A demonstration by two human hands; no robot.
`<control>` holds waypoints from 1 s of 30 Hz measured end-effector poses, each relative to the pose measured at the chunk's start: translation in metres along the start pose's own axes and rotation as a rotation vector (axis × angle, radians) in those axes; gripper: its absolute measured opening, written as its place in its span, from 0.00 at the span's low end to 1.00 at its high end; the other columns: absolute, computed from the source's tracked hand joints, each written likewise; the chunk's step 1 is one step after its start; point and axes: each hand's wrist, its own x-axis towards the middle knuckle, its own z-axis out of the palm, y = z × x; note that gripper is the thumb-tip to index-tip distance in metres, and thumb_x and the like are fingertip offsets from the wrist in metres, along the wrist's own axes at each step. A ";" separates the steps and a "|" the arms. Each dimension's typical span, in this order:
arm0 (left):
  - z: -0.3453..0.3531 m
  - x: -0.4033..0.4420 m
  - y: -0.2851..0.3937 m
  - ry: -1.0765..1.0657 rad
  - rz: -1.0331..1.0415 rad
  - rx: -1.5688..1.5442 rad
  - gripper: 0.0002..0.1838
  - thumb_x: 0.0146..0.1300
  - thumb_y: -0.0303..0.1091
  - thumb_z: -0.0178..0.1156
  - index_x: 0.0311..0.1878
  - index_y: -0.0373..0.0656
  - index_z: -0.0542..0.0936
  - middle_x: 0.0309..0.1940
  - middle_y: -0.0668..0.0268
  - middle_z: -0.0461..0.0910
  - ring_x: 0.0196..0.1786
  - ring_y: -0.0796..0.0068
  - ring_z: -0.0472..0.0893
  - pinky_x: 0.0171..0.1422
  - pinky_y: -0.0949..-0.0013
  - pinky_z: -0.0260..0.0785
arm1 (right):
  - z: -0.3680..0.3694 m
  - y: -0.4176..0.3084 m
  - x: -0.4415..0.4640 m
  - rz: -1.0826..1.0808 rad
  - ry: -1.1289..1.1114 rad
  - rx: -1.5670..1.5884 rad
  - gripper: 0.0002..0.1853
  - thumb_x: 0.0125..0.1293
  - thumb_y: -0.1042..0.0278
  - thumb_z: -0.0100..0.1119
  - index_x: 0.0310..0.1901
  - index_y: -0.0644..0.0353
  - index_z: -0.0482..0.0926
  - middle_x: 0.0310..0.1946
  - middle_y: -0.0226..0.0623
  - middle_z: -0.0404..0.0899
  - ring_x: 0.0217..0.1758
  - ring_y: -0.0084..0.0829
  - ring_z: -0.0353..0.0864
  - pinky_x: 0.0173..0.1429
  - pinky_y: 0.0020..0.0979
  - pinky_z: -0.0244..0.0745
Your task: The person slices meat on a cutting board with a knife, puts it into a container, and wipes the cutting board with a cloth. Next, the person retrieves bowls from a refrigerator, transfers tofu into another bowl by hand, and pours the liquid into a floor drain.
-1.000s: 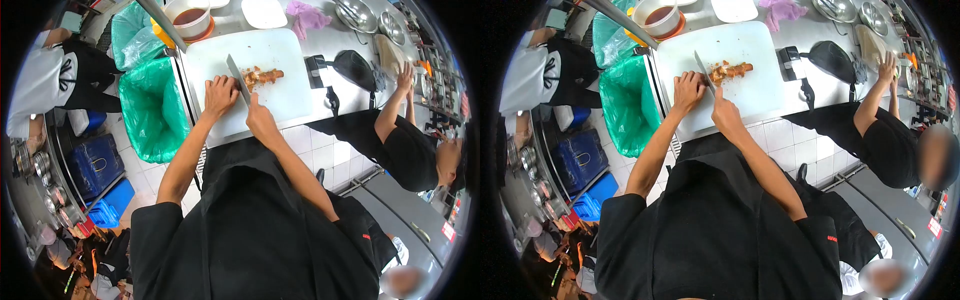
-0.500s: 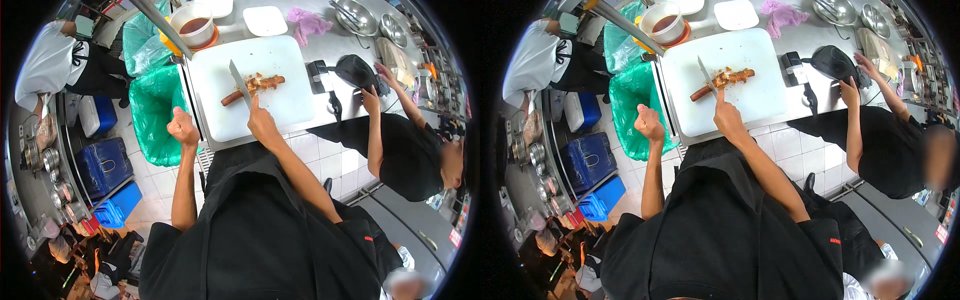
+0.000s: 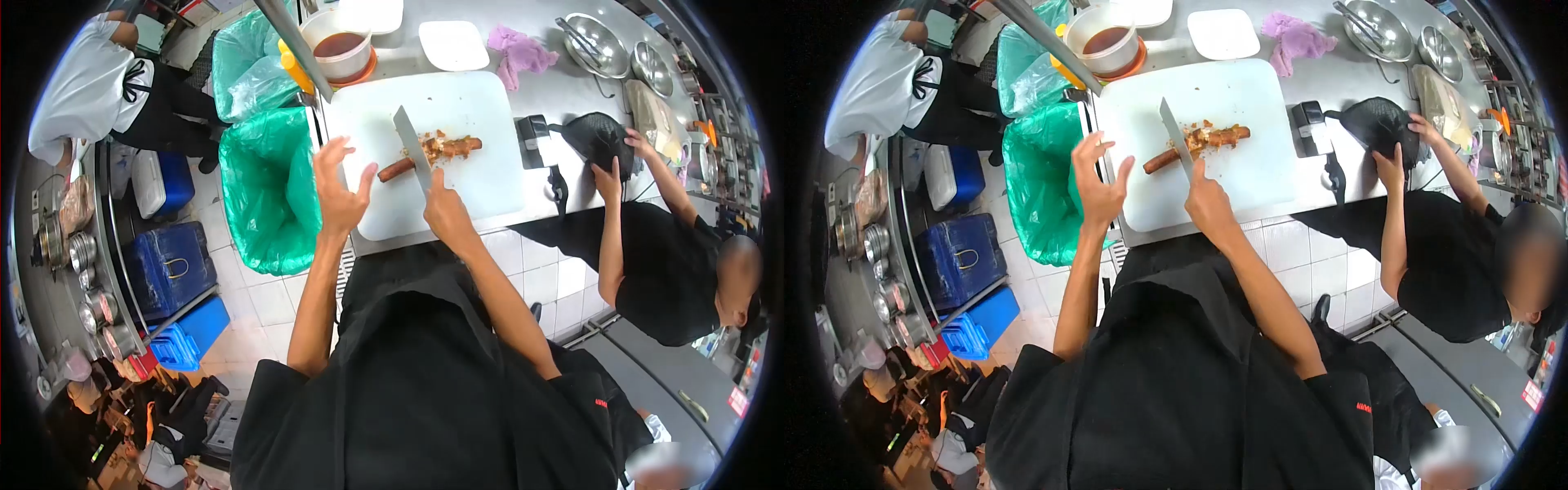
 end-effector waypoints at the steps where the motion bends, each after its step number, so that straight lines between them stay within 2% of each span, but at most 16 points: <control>1: 0.005 -0.005 0.001 -0.073 -0.107 -0.103 0.16 0.54 0.26 0.68 0.47 0.40 0.79 0.54 0.55 0.71 0.44 0.61 0.79 0.51 0.62 0.72 | -0.005 0.000 0.003 0.001 -0.028 -0.016 0.25 0.57 0.82 0.46 0.58 0.75 0.55 0.22 0.63 0.76 0.28 0.64 0.77 0.34 0.56 0.72; 2: 0.009 -0.014 0.000 -0.150 -0.218 -0.206 0.16 0.53 0.27 0.69 0.46 0.42 0.80 0.52 0.56 0.73 0.44 0.59 0.79 0.52 0.60 0.72 | -0.009 -0.001 0.003 0.001 -0.030 -0.020 0.25 0.57 0.82 0.46 0.58 0.75 0.55 0.22 0.63 0.76 0.28 0.64 0.77 0.34 0.56 0.72; 3: 0.015 -0.023 -0.008 -0.137 -0.219 -0.210 0.16 0.53 0.27 0.69 0.46 0.42 0.80 0.52 0.56 0.73 0.44 0.59 0.79 0.52 0.60 0.72 | -0.014 -0.002 0.006 0.013 -0.027 -0.022 0.25 0.59 0.81 0.47 0.58 0.75 0.55 0.22 0.63 0.76 0.28 0.63 0.77 0.33 0.55 0.72; 5: 0.034 -0.045 -0.025 -0.356 -0.155 -0.172 0.15 0.52 0.28 0.69 0.44 0.44 0.79 0.47 0.59 0.75 0.46 0.61 0.78 0.52 0.61 0.70 | -0.013 -0.002 0.005 0.033 -0.016 -0.021 0.25 0.60 0.80 0.47 0.58 0.75 0.55 0.22 0.63 0.76 0.28 0.63 0.77 0.33 0.54 0.72; 6: 0.042 -0.052 -0.033 -0.351 -0.151 -0.179 0.15 0.52 0.28 0.69 0.44 0.44 0.79 0.47 0.59 0.75 0.46 0.61 0.78 0.52 0.61 0.70 | -0.004 -0.002 0.005 0.009 -0.002 -0.062 0.24 0.61 0.79 0.47 0.58 0.75 0.55 0.21 0.63 0.76 0.28 0.63 0.77 0.32 0.54 0.72; 9: 0.053 -0.062 -0.040 -0.320 -0.092 -0.146 0.12 0.49 0.25 0.67 0.39 0.44 0.79 0.37 0.63 0.76 0.42 0.62 0.78 0.46 0.61 0.70 | 0.003 0.003 -0.011 -0.048 0.025 -0.103 0.22 0.64 0.77 0.48 0.57 0.75 0.55 0.20 0.63 0.75 0.27 0.63 0.77 0.31 0.55 0.71; 11: 0.054 -0.063 -0.039 -0.298 -0.093 -0.136 0.12 0.49 0.26 0.67 0.39 0.45 0.79 0.38 0.64 0.76 0.40 0.62 0.78 0.45 0.61 0.70 | 0.004 0.008 -0.028 -0.083 0.051 -0.102 0.21 0.65 0.76 0.48 0.57 0.74 0.56 0.20 0.63 0.75 0.26 0.63 0.77 0.30 0.56 0.71; 14: 0.060 -0.068 -0.040 -0.256 -0.136 -0.184 0.12 0.48 0.27 0.66 0.39 0.46 0.79 0.38 0.64 0.76 0.38 0.61 0.78 0.44 0.60 0.70 | -0.002 0.017 -0.047 0.003 -0.025 -0.079 0.18 0.66 0.76 0.48 0.53 0.73 0.57 0.19 0.63 0.74 0.24 0.63 0.76 0.29 0.57 0.69; 17: 0.057 -0.065 -0.039 -0.254 -0.157 -0.221 0.13 0.48 0.28 0.67 0.39 0.44 0.79 0.37 0.62 0.74 0.39 0.61 0.78 0.45 0.60 0.71 | -0.026 -0.002 -0.032 -0.044 0.025 -0.021 0.14 0.66 0.75 0.48 0.49 0.70 0.58 0.18 0.64 0.73 0.23 0.65 0.75 0.28 0.57 0.68; 19: 0.048 -0.058 -0.032 -0.263 -0.174 -0.229 0.13 0.48 0.28 0.67 0.39 0.44 0.79 0.36 0.61 0.74 0.39 0.60 0.78 0.45 0.60 0.71 | -0.039 -0.018 -0.028 0.014 0.032 -0.015 0.12 0.67 0.75 0.49 0.47 0.68 0.58 0.18 0.64 0.72 0.24 0.65 0.74 0.28 0.57 0.67; 21: 0.045 -0.042 -0.030 -0.265 -0.177 -0.235 0.13 0.48 0.29 0.66 0.39 0.43 0.78 0.36 0.60 0.74 0.40 0.59 0.78 0.45 0.60 0.71 | -0.050 -0.031 -0.026 -0.002 0.029 -0.012 0.12 0.67 0.75 0.48 0.47 0.68 0.58 0.18 0.65 0.72 0.25 0.66 0.74 0.29 0.57 0.67; 26: 0.050 -0.033 -0.034 -0.465 -0.119 -0.140 0.13 0.50 0.31 0.63 0.41 0.42 0.78 0.35 0.59 0.73 0.39 0.58 0.76 0.45 0.59 0.70 | -0.040 -0.043 -0.031 -0.007 -0.014 -0.002 0.12 0.65 0.78 0.47 0.46 0.68 0.58 0.19 0.65 0.73 0.26 0.66 0.75 0.30 0.59 0.68; 30: 0.064 -0.039 -0.045 -0.445 -0.078 -0.129 0.12 0.50 0.32 0.63 0.40 0.43 0.78 0.33 0.60 0.73 0.37 0.59 0.75 0.43 0.59 0.68 | -0.024 -0.041 -0.035 -0.018 -0.007 -0.063 0.12 0.68 0.75 0.48 0.48 0.67 0.58 0.18 0.63 0.72 0.25 0.65 0.74 0.29 0.58 0.65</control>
